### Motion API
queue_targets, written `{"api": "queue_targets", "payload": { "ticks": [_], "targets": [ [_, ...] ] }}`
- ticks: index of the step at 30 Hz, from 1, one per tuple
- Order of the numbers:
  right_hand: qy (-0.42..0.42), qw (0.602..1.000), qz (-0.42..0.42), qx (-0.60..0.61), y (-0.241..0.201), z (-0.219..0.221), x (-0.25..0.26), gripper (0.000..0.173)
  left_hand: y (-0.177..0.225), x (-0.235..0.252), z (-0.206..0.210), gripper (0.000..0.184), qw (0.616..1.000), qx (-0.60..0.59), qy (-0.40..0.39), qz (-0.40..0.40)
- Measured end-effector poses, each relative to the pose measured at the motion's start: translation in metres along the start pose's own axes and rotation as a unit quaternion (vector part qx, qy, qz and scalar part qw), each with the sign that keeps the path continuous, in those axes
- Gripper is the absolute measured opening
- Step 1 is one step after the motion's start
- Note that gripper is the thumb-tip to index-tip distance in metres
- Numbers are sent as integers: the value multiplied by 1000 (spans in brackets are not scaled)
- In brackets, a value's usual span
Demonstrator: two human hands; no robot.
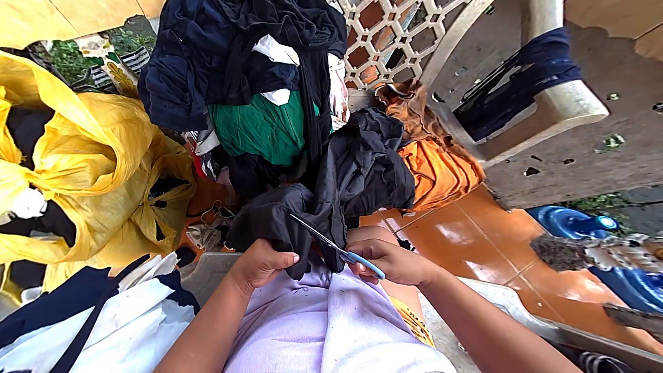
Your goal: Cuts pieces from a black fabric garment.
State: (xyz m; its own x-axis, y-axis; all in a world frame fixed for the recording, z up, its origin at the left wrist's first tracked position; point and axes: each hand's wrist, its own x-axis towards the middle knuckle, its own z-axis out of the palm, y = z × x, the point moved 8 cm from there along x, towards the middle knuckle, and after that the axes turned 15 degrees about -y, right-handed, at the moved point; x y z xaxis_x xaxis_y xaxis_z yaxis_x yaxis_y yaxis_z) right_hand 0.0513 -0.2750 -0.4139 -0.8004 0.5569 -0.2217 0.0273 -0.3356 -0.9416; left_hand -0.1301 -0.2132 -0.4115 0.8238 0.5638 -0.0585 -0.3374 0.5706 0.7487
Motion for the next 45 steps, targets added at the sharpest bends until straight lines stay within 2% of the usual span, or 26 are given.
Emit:
{"api": "queue_targets", "payload": {
  "ticks": [6,17,18,21,22,25,26,33,37,45],
  "targets": [
    [10,1000,17,23,-1,3,3,24,-1,0,7,40,998,46,-15,-28],
    [0,1000,-11,-2,-4,2,6,20,1,-3,4,38,999,43,-6,-5],
    [-3,1000,-11,-7,-3,3,6,20,1,-4,1,40,999,32,1,8],
    [-3,1000,-3,-15,-1,4,5,19,5,-10,-10,76,995,-31,89,44],
    [-4,1000,2,-15,1,5,5,19,7,-11,-13,76,987,-82,124,59],
    [-1,1000,10,-8,8,7,7,19,8,-11,-17,22,967,-136,207,66],
    [0,1000,11,-1,9,8,7,19,8,-12,-18,15,966,-120,221,59],
    [-2,998,13,64,19,15,8,18,15,-16,-18,34,984,-36,157,72],
    [-11,997,5,73,16,19,15,31,18,-17,-13,41,990,-3,124,60],
    [-10,998,-5,61,10,19,22,24,21,-17,-12,43,991,7,121,61]
  ]
}}
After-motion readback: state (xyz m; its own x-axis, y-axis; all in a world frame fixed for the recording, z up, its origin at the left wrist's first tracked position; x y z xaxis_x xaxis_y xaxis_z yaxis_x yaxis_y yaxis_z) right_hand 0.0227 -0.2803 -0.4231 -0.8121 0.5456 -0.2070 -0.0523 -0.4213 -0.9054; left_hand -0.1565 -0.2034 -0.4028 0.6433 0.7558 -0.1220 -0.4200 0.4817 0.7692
